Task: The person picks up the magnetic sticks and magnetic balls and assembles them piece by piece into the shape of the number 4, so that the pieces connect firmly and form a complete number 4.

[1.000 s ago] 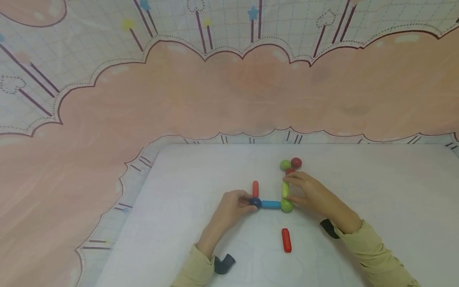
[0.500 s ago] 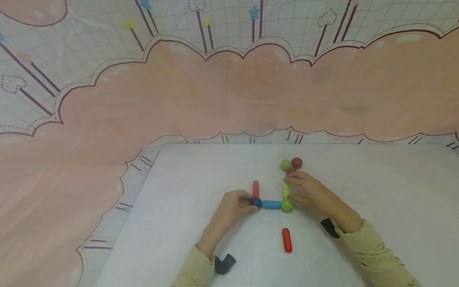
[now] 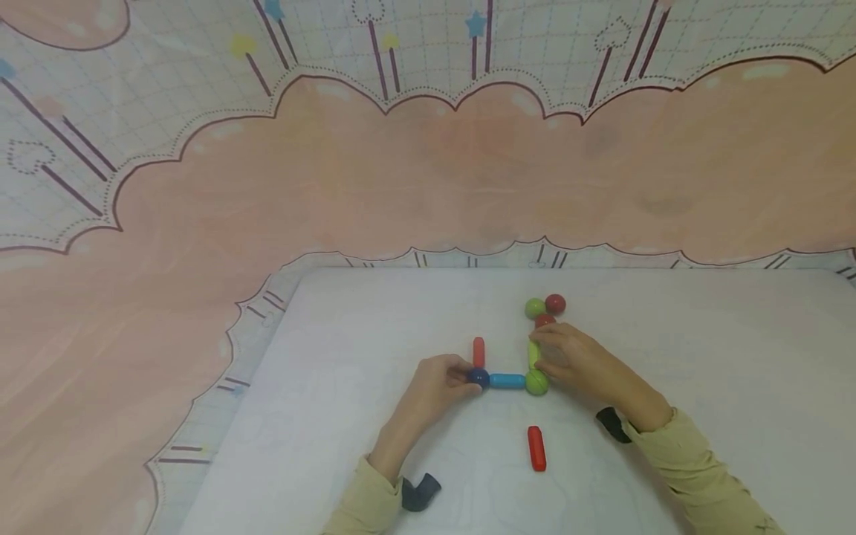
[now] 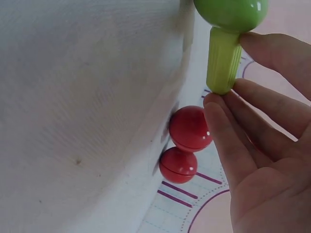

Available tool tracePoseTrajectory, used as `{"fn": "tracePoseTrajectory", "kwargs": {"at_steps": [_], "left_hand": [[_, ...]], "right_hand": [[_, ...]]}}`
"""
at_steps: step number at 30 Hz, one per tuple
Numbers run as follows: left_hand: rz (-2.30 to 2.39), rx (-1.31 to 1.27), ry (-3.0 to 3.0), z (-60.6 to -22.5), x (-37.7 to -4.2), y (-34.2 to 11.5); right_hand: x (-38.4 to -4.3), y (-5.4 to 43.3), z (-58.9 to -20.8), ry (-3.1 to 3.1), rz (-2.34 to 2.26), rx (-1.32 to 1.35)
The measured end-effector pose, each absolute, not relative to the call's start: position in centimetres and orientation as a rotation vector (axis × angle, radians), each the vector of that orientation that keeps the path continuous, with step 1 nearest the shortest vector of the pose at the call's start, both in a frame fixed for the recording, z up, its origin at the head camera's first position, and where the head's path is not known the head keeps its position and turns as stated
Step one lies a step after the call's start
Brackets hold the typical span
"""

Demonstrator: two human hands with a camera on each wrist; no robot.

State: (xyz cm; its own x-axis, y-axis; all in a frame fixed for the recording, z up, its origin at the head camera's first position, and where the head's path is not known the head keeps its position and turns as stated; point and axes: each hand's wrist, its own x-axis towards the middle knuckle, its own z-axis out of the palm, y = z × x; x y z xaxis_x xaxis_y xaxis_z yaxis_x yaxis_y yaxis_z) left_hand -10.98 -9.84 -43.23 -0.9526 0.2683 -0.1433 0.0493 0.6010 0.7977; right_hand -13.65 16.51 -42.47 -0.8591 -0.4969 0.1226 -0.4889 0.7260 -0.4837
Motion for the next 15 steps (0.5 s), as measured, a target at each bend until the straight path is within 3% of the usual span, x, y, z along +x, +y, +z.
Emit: {"fn": "tracePoseTrajectory", "kwargs": {"at_steps": [15], "left_hand": [[1.288,0.270,2.585,-43.12,-10.98,-9.74]], "right_hand": [[-13.79,16.59,-42.72,2.906,-0.765,-0.875]]}}
